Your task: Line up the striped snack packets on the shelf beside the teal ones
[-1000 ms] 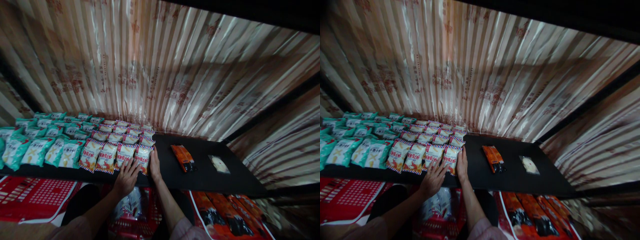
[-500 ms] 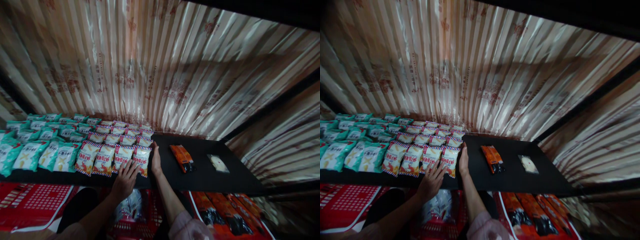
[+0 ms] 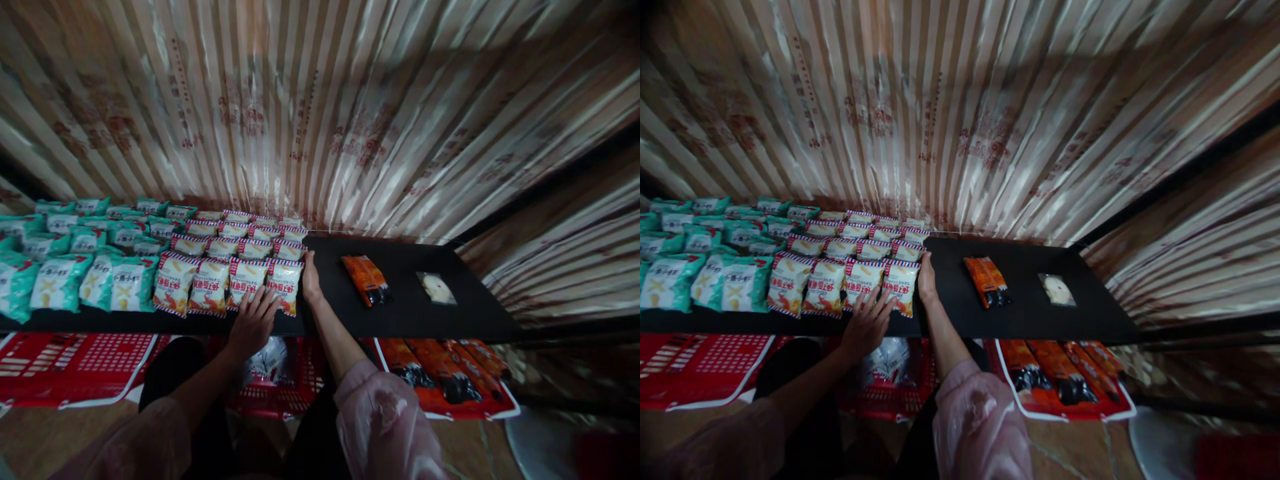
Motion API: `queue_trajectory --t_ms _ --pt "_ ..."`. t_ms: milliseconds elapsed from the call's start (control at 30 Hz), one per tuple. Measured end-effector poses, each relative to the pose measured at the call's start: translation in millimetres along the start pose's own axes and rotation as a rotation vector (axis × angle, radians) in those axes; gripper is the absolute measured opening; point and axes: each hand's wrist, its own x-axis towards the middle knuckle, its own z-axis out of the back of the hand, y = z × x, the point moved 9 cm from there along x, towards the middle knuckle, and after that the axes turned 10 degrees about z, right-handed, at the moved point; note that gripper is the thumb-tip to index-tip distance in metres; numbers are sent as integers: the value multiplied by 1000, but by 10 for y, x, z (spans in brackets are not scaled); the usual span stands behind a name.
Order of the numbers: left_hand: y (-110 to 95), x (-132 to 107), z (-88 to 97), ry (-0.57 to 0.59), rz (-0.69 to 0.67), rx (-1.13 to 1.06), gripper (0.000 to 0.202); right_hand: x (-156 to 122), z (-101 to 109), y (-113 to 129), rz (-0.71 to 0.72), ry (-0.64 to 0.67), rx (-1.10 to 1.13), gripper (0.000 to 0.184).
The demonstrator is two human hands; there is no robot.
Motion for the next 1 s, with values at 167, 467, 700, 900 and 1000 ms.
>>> queue_trajectory --t_ms 167,467,700,900,1000 --pt "-12 -6 -2 -11 -4 6 47 -4 -30 42 15 32 2 69" --pt "-22 -24 5 -101 -25 18 46 252 104 -64 -20 -55 91 76" --pt "-26 -19 -1 -143 -38 19 45 475 -33 -57 -31 48 136 76" --pt "-32 -1 28 -150 -43 32 44 523 -51 -160 -63 67 129 77" --pt "-27 -4 27 -126 -42 25 45 494 10 -206 -67 10 118 76"
